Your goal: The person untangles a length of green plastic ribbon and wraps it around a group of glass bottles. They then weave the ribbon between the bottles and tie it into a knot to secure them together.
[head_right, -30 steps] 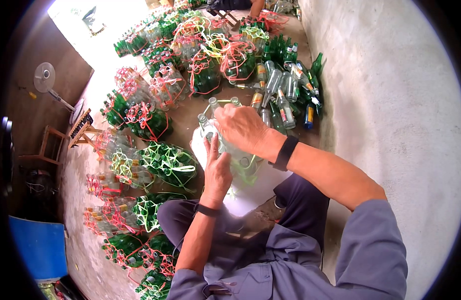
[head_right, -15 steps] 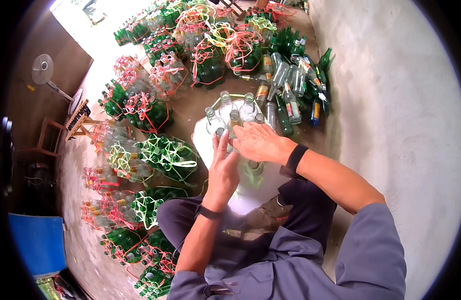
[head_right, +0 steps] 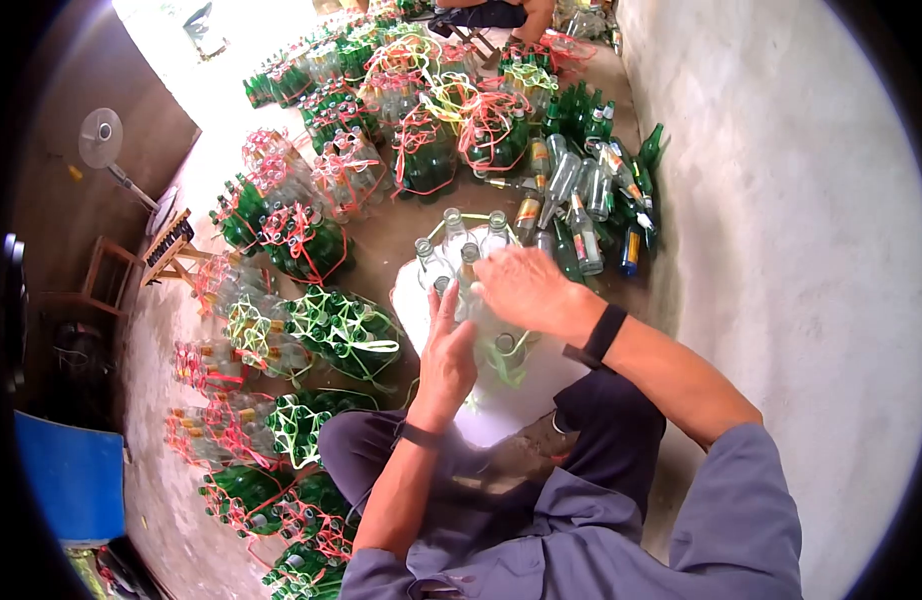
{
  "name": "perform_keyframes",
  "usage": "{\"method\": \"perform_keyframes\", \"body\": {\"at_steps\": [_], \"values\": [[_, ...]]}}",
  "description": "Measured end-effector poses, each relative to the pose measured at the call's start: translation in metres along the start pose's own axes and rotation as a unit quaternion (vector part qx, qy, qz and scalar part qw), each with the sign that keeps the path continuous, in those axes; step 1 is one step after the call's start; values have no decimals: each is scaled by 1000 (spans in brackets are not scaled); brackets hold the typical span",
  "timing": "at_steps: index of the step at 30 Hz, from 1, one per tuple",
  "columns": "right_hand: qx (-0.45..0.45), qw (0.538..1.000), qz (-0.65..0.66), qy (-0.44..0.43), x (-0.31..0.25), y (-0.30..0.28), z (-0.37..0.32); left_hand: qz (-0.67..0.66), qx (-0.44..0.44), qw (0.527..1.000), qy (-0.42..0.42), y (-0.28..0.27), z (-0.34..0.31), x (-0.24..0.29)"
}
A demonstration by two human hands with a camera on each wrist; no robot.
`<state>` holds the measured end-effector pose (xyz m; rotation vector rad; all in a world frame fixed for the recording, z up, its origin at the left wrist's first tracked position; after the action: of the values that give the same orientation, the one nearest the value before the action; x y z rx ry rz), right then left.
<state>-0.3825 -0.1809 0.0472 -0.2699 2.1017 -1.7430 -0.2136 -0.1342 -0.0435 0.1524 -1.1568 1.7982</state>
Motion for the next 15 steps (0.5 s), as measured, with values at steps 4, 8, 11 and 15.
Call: {"method": "perform_keyframes", "body": {"at_steps": [4,8,11,15], "values": [[188,974,-52,-116,18,-3,16,-9,-2,1000,-5,-1,1,3],[146,983,-37,-107,23,14,22,-5,-9,1000,-9,-2,-1,2],[158,980,-65,-104,20,15,25,-10,-13,1000,-8,-4,2,4],[149,976,-113,-113,11,10,25,-5,-13,1000,-13,-2,0,2]]}}
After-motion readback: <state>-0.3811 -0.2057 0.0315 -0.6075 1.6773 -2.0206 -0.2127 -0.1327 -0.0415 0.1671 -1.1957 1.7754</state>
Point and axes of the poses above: each hand's wrist, its own z-axis towards the middle knuckle, its own y-axis out of the palm, x = y × z, the point moved 1 cm from there along z, towards the middle knuckle, and after that the axes turned 1 degree about y, right-handed, at the moved point
